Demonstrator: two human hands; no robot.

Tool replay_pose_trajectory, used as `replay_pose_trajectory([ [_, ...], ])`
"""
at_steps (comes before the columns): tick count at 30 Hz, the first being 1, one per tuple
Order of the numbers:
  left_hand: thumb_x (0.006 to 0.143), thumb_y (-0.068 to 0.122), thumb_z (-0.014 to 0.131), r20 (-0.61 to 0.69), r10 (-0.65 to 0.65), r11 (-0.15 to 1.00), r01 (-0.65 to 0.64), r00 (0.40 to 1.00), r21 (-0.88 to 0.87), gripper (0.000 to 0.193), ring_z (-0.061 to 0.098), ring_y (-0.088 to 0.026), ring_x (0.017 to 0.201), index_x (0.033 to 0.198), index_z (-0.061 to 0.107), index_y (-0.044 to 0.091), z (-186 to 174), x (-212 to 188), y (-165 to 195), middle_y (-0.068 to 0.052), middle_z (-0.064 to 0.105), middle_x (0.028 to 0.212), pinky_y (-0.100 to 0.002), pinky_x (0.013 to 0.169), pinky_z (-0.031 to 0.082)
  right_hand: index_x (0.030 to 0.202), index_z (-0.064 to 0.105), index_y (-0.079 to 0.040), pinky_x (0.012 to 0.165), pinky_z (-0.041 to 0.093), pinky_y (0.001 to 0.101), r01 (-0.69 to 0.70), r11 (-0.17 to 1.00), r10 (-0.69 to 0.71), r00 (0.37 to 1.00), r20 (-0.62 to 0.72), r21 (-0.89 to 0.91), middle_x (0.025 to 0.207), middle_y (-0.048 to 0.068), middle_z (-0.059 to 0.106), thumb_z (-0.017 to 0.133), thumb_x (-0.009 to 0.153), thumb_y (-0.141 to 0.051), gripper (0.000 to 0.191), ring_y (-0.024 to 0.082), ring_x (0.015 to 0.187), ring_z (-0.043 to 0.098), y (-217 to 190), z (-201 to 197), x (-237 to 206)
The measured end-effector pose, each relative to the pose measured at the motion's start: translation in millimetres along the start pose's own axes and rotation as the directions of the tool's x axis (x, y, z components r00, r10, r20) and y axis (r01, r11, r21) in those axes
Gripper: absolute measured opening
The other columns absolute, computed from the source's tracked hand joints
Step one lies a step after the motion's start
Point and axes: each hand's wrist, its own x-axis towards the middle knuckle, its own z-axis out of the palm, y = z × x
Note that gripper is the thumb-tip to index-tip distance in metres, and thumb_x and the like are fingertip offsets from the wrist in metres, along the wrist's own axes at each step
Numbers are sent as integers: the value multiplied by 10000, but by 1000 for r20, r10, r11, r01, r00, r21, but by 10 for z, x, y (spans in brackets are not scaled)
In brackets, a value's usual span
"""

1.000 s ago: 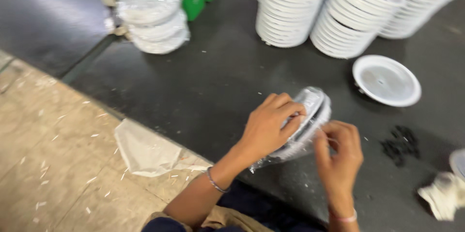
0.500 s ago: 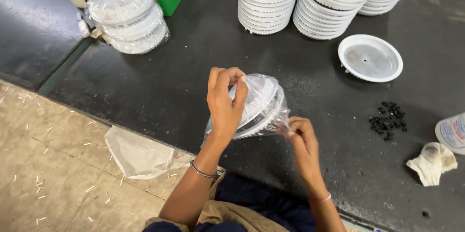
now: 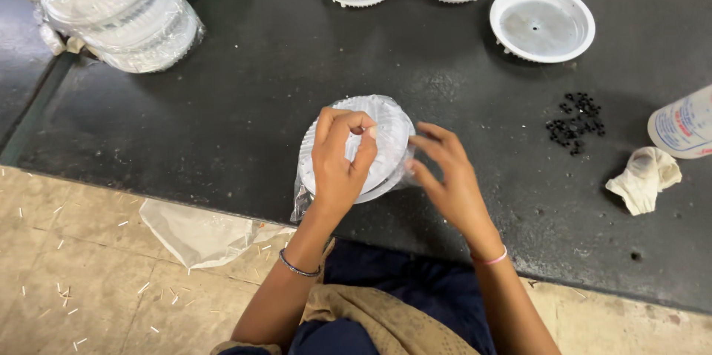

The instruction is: The person inserts small black plastic pieces into holes on white circular plastic parts, wipes the parts with a cloth, and stacks them. The person also unwraps a plastic-wrapped part and places it on the table.

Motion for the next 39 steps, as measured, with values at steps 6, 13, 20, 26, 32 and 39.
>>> replay_pose_trajectory([
  [6, 907, 9, 711, 60, 43, 999, -42, 997, -16, 164, 608, -221, 911, 1057, 649, 36, 69, -104, 20, -86, 593, 1013, -335, 829, 524, 1136, 653, 17, 1172, 306, 470, -38, 984, 0, 976, 217, 175, 1623, 225, 337, 718, 830, -86, 329, 393, 1495, 326, 386, 205, 32],
  [13, 907, 9, 710, 79, 34, 999, -33, 996, -13, 170, 630, -214, 896, 1062, 651, 48, 19, -162, 57, -89, 605, 1014, -331, 791, 535, 986, 700, 9, 1112, 442, 400, -202, 952, 209, 978, -3, 229, 1516, 147, 555, 656, 849, -40, 152, 312, 1399, 529, 548, 351, -57],
  [20, 895, 10, 719, 101, 16, 1000, -16, 995, 8, 165, 625, -226, 893, 1042, 656, 50, -108, -185, -21, -88, 605, 987, -348, 795, 519, 951, 738, -50, 1055, 467, 370, -246, 966, 256, 940, -225, 75, 1347, 130, 622, 711, 895, -83, 71, 283, 1260, 589, 657, -132, -257],
  [26, 893, 17, 732, 36, -17, 993, 12, 999, 121, 136, 617, -225, 881, 1006, 667, 56, -58, -256, -64, -83, 599, 974, -355, 811, 506, 959, 720, -35, 1023, 461, 404, -280, 944, 208, 916, -344, -175, 1267, 161, 605, 715, 923, -41, 37, 332, 1199, 568, 865, -246, -429],
  [32, 951, 27, 680, 98, -82, 995, 87, 992, -46, 88, 618, -201, 905, 1035, 655, 38, 42, -254, 23, -79, 589, 1017, -331, 822, 523, 1013, 708, -37, 1027, 465, 391, -287, 945, 227, 922, -314, -160, 1276, 147, 613, 683, 935, -73, 90, 293, 1220, 578, 684, -523, -424],
  [39, 941, 62, 706, 181, -18, 999, 25, 983, -37, 83, 592, -190, 908, 1010, 662, 51, 215, -256, 148, -57, 605, 995, -324, 831, 501, 1150, 758, -13, 968, 549, 337, -271, 910, 169, 934, 315, 315, 1162, 140, 727, 667, 992, -76, 193, 197, 1088, 695, 396, -704, -530],
])
